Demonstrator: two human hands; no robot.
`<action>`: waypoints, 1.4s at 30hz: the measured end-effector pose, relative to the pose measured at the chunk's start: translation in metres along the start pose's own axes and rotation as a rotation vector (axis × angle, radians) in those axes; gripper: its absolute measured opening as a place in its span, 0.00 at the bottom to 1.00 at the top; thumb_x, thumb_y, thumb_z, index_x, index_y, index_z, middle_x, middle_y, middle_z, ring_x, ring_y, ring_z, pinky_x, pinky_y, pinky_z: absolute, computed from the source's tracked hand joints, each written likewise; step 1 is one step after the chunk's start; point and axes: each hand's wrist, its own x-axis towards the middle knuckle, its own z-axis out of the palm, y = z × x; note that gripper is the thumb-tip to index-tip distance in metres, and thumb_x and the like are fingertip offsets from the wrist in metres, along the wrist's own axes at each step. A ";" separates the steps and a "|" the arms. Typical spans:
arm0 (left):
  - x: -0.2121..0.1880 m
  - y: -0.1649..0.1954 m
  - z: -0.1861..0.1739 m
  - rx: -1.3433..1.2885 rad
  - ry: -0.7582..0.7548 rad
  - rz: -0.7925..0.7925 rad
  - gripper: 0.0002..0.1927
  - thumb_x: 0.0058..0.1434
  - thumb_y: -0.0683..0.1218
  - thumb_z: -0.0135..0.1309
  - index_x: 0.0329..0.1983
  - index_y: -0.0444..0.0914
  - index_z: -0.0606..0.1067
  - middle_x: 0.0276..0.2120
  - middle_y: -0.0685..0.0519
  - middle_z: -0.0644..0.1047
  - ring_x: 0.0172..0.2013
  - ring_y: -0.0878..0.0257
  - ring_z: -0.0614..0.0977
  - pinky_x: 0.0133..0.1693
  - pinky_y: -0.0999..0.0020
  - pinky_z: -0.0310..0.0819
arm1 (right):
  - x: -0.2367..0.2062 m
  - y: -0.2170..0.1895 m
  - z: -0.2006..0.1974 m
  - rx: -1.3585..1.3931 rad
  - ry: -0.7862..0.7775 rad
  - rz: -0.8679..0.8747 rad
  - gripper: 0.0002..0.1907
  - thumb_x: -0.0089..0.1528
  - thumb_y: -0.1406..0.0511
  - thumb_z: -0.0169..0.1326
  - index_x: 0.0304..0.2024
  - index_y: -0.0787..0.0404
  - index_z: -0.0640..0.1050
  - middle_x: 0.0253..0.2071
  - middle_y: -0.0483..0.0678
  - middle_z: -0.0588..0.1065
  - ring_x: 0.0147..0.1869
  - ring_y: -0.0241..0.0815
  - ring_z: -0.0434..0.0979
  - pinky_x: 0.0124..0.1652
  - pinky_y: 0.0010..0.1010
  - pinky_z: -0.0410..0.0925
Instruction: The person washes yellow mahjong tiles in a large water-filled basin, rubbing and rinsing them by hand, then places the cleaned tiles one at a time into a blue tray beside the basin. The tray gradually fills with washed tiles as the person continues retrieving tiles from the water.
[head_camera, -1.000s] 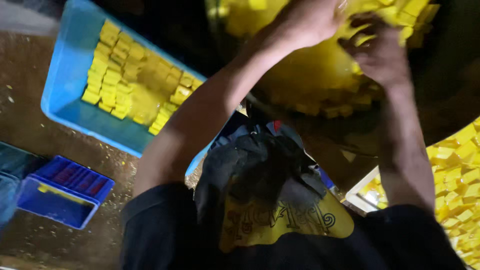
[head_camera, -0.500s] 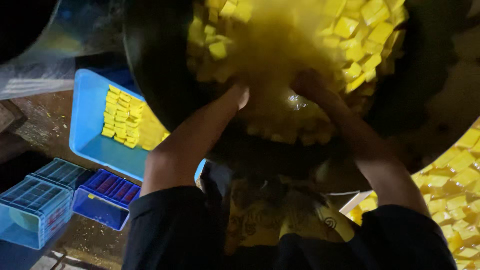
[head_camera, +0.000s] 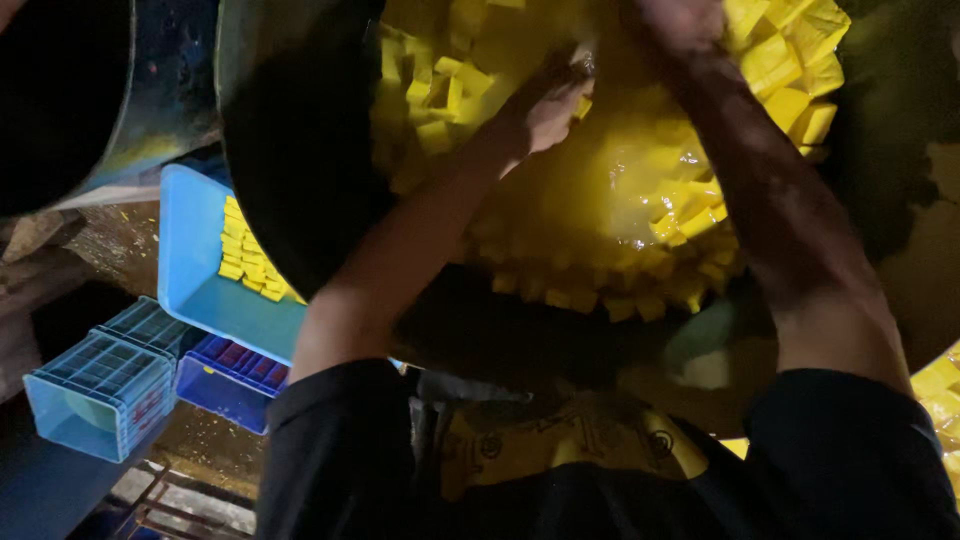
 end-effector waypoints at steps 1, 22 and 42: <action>0.008 -0.005 0.001 0.027 -0.005 -0.030 0.29 0.58 0.37 0.51 0.65 0.35 0.67 0.63 0.44 0.70 0.65 0.51 0.70 0.67 0.61 0.62 | 0.006 -0.007 -0.001 -0.017 -0.009 0.003 0.19 0.69 0.65 0.53 0.61 0.62 0.69 0.55 0.53 0.74 0.50 0.45 0.76 0.48 0.37 0.73; 0.017 0.005 0.043 -1.576 0.615 -0.084 0.22 0.59 0.42 0.56 0.58 0.35 0.70 0.53 0.47 0.74 0.55 0.53 0.75 0.58 0.58 0.69 | -0.054 0.065 0.071 0.948 0.193 -0.584 0.07 0.72 0.69 0.57 0.50 0.66 0.77 0.48 0.53 0.77 0.49 0.47 0.79 0.50 0.35 0.76; -0.065 0.018 -0.086 -2.057 0.924 0.481 0.18 0.61 0.47 0.60 0.50 0.36 0.72 0.44 0.50 0.78 0.46 0.55 0.80 0.50 0.56 0.76 | 0.024 -0.103 -0.002 -0.080 0.147 0.042 0.14 0.70 0.61 0.55 0.51 0.65 0.79 0.47 0.53 0.78 0.49 0.44 0.79 0.50 0.36 0.71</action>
